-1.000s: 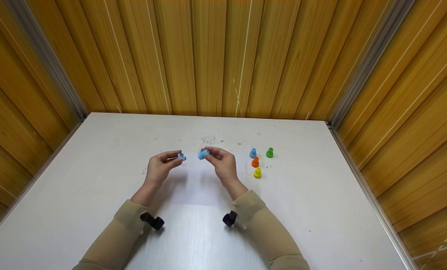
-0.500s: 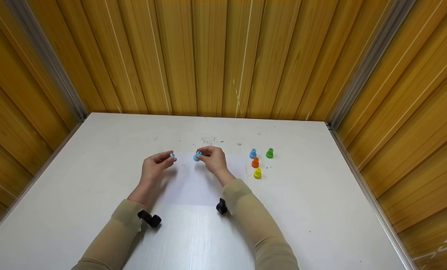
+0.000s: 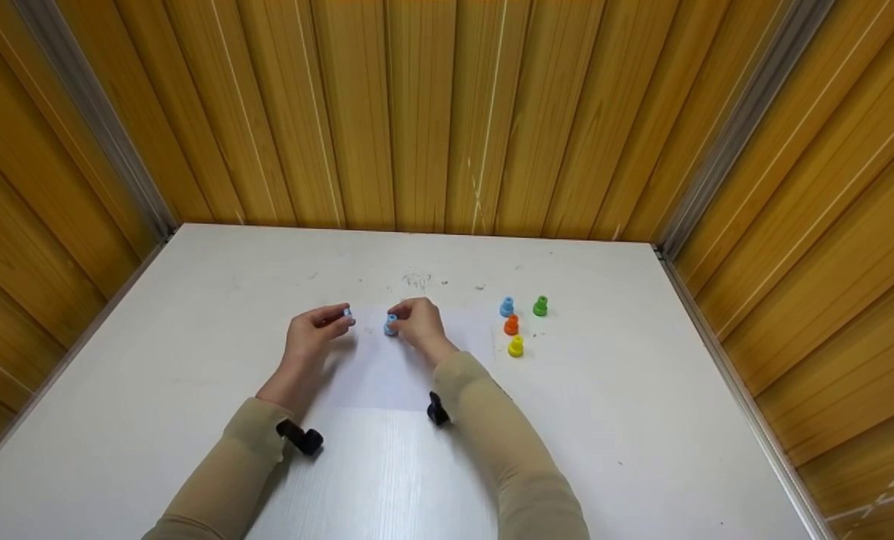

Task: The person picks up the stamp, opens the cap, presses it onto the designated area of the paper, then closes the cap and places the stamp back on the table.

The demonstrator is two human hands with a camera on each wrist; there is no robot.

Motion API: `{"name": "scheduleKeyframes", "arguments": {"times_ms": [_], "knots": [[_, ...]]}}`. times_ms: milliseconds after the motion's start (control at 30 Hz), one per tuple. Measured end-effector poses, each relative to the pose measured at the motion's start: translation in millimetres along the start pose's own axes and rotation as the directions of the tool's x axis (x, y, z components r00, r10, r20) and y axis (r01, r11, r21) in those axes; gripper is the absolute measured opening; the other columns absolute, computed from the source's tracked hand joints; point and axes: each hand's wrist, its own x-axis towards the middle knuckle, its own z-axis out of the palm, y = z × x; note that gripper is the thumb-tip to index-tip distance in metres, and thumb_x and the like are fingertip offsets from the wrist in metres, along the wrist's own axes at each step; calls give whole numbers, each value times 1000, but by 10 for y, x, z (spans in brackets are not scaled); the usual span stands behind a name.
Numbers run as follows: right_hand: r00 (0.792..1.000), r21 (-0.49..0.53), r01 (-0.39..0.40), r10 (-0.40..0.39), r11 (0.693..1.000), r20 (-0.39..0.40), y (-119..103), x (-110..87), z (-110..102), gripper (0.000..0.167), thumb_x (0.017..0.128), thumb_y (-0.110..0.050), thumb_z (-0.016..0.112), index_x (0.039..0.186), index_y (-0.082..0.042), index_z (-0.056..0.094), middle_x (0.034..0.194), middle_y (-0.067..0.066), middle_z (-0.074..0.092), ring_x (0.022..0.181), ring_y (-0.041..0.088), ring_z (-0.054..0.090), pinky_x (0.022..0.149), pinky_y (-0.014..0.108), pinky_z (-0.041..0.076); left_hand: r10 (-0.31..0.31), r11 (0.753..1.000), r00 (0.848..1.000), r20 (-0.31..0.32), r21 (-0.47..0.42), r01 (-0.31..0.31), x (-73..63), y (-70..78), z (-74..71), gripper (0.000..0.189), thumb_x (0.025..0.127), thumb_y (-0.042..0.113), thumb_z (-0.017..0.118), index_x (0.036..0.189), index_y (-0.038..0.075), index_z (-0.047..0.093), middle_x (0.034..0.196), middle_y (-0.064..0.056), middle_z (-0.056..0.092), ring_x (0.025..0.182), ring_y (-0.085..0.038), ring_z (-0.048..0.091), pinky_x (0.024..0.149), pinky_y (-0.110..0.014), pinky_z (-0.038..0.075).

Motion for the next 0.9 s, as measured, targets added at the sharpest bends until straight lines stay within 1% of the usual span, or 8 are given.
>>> {"name": "scheduleKeyframes", "arguments": {"times_ms": [100,167,333,467,567,700,900], "knots": [[1000,-18,-7,8,1000,11,4,-4,6,20,88,2,77,106,-5,79,110,11,78,100,19,71,89,28,59,1,1000,1000,4,24,-1,-1,-12,0,30,92,6,76,122,2,74,117,-16,75,105,-24,72,88,-28,64],[1000,-32,-8,9,999,22,0,-12,9,20,88,1,77,106,-5,79,110,10,78,101,19,71,91,29,59,14,999,1000,8,31,-15,-3,-15,-4,30,92,6,76,122,1,74,117,-16,75,104,-24,73,86,-27,63],[999,-93,17,-14,996,37,-36,-23,25,20,87,0,77,107,-4,78,108,10,78,101,21,71,94,33,59,47,998,999,13,38,-47,0,-11,-22,30,91,7,77,120,-1,74,116,-18,76,103,-25,73,84,-26,62],[998,-176,52,-47,983,35,-77,-30,56,19,87,3,78,105,-3,76,104,11,77,98,22,71,93,35,60,30,998,999,15,61,-31,5,-17,-19,29,92,9,78,120,3,76,117,-15,76,106,-25,73,88,-29,63],[997,-222,80,-75,972,30,-96,-50,85,17,86,4,78,101,-2,76,100,11,77,95,21,70,92,36,60,18,997,1000,18,68,-19,6,-34,-14,29,92,9,77,120,4,76,117,-15,76,107,-25,72,90,-31,63],[995,-234,100,-97,967,26,-96,-65,95,15,84,5,78,97,-3,74,97,10,76,92,22,69,92,37,59,22,997,1000,20,72,-23,1,-37,-8,29,92,9,77,121,3,75,116,-15,77,107,-25,72,88,-29,63],[995,-224,98,-94,970,27,-101,-54,104,16,84,6,78,97,-3,74,96,10,74,93,22,68,93,37,59,11,998,1000,18,65,-12,10,-21,-21,30,93,9,76,122,2,74,117,-16,76,107,-26,72,90,-31,63]]}}
